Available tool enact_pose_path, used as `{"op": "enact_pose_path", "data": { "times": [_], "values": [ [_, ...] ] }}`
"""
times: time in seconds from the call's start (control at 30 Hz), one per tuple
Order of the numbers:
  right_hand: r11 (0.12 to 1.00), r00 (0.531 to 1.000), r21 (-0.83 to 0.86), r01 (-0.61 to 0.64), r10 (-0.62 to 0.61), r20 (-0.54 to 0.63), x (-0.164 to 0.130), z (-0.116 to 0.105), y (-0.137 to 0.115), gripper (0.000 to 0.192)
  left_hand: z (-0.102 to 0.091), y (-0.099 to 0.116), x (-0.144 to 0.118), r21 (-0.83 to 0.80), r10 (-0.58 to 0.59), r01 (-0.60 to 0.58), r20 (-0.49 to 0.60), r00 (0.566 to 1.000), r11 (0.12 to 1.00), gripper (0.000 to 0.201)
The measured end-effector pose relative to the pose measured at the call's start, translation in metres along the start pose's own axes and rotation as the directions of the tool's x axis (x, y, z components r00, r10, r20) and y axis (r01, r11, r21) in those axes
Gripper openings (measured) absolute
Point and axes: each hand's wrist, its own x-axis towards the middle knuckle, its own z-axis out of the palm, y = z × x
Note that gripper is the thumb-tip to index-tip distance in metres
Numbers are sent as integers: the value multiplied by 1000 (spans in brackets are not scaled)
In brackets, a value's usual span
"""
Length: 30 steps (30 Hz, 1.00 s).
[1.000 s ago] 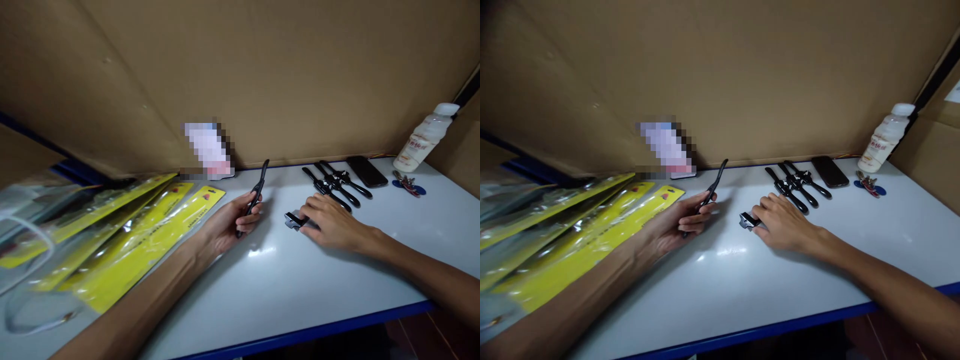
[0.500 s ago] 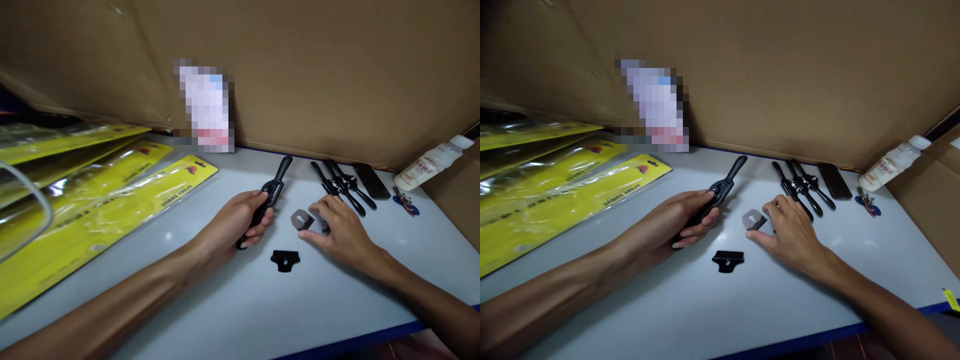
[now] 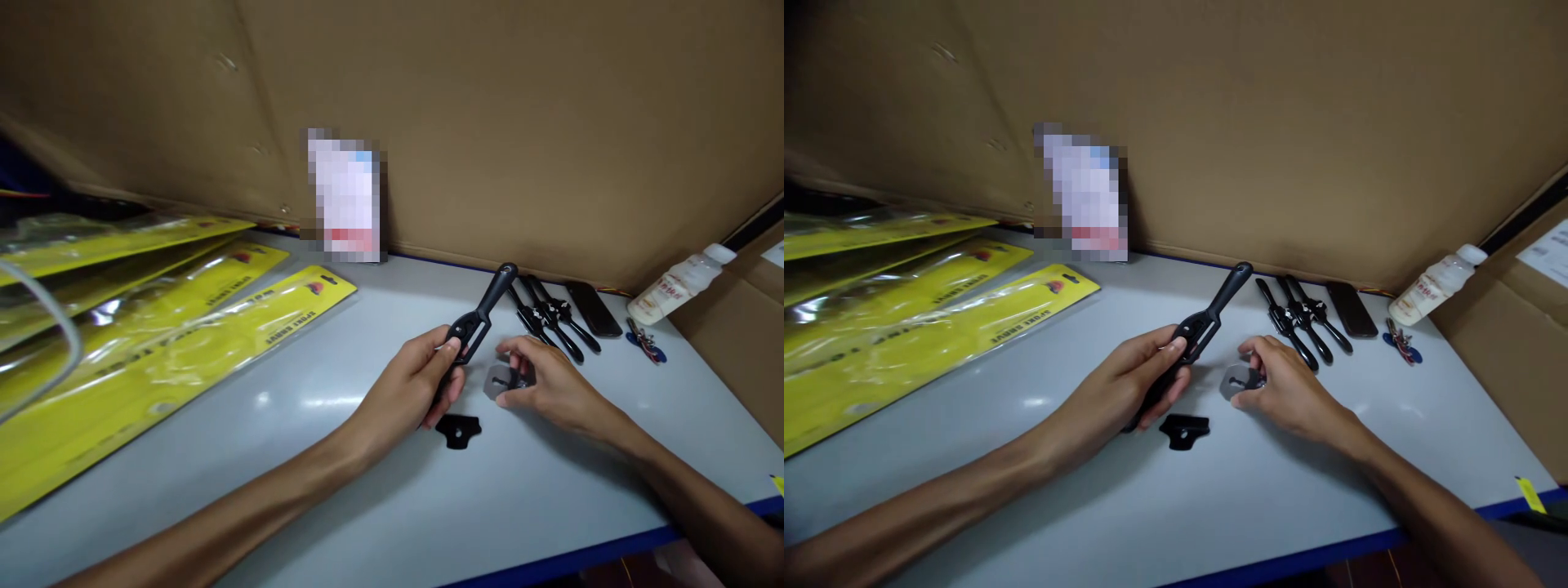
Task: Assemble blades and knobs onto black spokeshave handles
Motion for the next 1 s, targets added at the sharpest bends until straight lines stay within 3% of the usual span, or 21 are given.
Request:
{"op": "enact_pose_path", "data": {
  "times": [0.1,0.2,0.27,0.4,0.57,0.77,1.0],
  "values": [
    [1000,1000,-17,12,-11,11,1,-3,0,13,-1,-1,0,29,36,-36,1,999,999,28],
    [997,994,-9,71,-71,-88,0,-5,-6,16,-3,-1,0,67,56,-57,16,998,996,29],
    [997,992,63,53,-45,-115,-1,-5,-10,19,-4,0,0,104,65,-68,37,997,992,32],
    [929,998,366,-55,48,29,-3,-3,-13,25,-2,3,-3,155,16,-29,84,996,987,37],
    [755,988,644,-121,31,150,-3,-4,-15,31,3,7,-7,157,-45,31,86,995,987,33],
    [674,981,725,-138,-7,193,-4,-6,-17,31,2,6,-4,139,-85,79,36,996,987,31],
    [613,969,774,-158,-53,240,-4,0,-13,25,4,4,-6,174,-55,28,152,987,984,36]
  ]
}}
